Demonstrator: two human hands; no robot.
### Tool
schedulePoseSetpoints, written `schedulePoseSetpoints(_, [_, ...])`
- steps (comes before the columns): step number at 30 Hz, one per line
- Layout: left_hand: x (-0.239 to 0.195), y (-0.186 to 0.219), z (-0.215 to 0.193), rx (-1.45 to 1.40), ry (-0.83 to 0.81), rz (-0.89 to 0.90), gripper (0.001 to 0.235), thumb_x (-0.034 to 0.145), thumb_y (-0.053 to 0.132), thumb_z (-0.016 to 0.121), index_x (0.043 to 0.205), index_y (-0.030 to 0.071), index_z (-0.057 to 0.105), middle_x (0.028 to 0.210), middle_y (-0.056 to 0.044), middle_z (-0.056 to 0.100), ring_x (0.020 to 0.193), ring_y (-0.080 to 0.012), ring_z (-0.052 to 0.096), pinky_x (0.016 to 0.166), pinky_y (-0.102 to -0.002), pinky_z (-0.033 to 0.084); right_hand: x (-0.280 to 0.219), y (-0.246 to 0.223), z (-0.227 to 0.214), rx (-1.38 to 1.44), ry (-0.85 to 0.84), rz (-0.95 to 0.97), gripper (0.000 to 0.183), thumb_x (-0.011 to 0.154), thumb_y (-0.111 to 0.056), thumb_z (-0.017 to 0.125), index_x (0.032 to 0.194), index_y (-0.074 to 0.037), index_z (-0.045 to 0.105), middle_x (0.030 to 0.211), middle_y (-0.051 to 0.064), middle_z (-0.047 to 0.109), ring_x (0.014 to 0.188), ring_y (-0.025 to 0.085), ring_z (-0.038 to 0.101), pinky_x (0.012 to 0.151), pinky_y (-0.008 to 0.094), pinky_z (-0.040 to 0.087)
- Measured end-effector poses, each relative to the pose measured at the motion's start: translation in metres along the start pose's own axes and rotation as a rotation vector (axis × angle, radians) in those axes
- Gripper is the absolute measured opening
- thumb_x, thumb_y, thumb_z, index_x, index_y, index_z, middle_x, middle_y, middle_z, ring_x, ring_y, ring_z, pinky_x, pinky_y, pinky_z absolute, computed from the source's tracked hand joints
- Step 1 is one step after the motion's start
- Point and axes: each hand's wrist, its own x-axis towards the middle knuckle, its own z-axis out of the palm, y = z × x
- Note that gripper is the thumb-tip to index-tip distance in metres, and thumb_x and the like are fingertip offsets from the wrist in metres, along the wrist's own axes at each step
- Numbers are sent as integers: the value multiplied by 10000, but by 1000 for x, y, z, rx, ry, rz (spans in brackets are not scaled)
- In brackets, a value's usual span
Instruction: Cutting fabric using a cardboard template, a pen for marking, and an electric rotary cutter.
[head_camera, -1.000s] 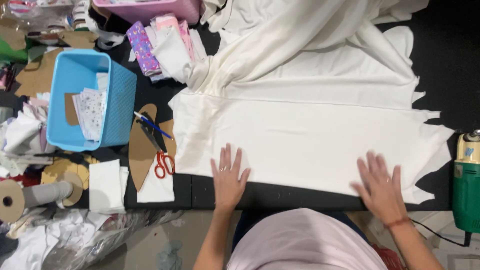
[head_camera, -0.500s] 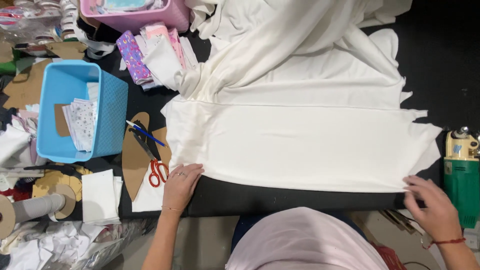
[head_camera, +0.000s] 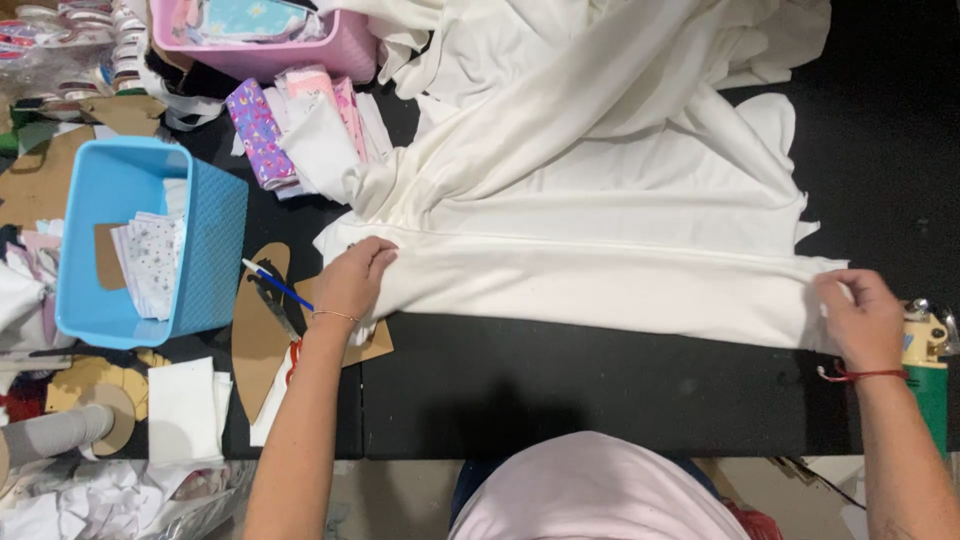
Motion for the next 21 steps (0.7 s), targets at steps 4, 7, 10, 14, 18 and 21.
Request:
schedulePoseSetpoints(4, [12, -8, 11, -69, -20, -84, 208, 823, 312, 474, 913, 174, 602, 935, 13, 616, 865, -218, 559, 704, -345, 400, 4, -22, 2, -85, -64, 28, 266, 823, -269, 673, 1017, -96, 618, 924, 45, 600, 779, 142, 520, 689, 269, 393])
schedulePoseSetpoints(7, [13, -17, 16, -112, 144, 54, 151, 829, 239, 515, 863, 138, 620, 850, 22, 611, 779, -172, 562, 654, -299, 400, 2, -5, -3, -73, -33, 18, 245, 845, -235, 684, 1031, -91, 615, 930, 35, 596, 766, 111, 505, 671, 240, 388])
schedulePoseSetpoints(10, [20, -14, 11, -68, 213, 98, 138, 838, 225, 520, 854, 138, 626, 857, 47, 604, 768, -140, 557, 633, -282, 400, 7, -11, -2, 6, -16, 30, 233, 856, -194, 688, 1030, -76, 589, 969, 43, 577, 812, 98, 491, 667, 221, 384])
schedulePoseSetpoints(14, [40, -22, 30, 228, 306, 205, 190, 804, 251, 574, 951, 136, 613, 873, -61, 588, 661, -314, 572, 577, -427, 431, 12, -3, 9, -98, -67, -21, 308, 817, -220, 678, 1095, -118, 592, 1018, 57, 578, 672, 160, 467, 665, 269, 383])
schedulePoseSetpoints(18, [30, 37, 67, 131, 521, 483, 173, 753, -5, 545, 915, 22, 597, 846, -130, 636, 767, -259, 609, 706, -324, 468, -3, -60, 9, -398, 111, -353, 413, 794, -170, 700, 1139, 34, 598, 1041, 169, 581, 1023, 333, 480, 855, 406, 390])
schedulePoseSetpoints(21, [2, 86, 138, 23, 299, 557, 370, 757, 60, 443, 1123, 56, 497, 1082, -121, 550, 985, -275, 519, 888, -373, 378, -27, -104, 29, -311, 224, -636, 187, 888, -1, 638, 1051, 79, 594, 1083, 253, 543, 1014, 373, 489, 922, 435, 368])
